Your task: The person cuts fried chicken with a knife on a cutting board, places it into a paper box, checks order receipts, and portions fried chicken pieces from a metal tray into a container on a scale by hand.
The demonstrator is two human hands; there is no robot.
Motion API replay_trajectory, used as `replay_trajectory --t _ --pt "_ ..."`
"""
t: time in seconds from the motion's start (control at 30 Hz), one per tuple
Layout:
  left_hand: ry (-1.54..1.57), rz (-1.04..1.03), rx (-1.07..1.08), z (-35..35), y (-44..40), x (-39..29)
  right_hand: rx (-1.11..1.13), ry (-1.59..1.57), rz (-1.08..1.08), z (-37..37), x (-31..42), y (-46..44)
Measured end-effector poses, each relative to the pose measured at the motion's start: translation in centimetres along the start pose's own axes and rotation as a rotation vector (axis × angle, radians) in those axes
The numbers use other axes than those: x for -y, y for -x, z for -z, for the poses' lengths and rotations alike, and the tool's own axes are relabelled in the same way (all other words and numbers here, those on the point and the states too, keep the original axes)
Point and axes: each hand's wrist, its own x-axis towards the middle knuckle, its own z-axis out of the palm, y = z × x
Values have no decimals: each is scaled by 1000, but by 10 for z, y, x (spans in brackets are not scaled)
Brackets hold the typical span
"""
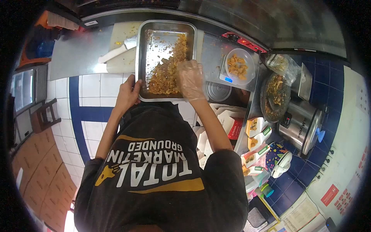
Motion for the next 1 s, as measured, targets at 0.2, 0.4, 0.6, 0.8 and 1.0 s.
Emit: replay_trajectory --t 0.2,0.4,0.6,0.8,1.0 --pt "1 -3 1 1 0 -4 -177 -588 -166 5 -9 9" --pt "8 1 28 0 -1 -2 104 -139 -109 6 4 4" --pt "-1 -6 22 1 2 -5 -33 -244 -107 -78 5 -36" --pt "19 -6 22 0 2 -4 -183 -482 -92 -13 12 -39" --pt "28 4 16 0 1 -2 -435 -376 -476 22 -104 24"
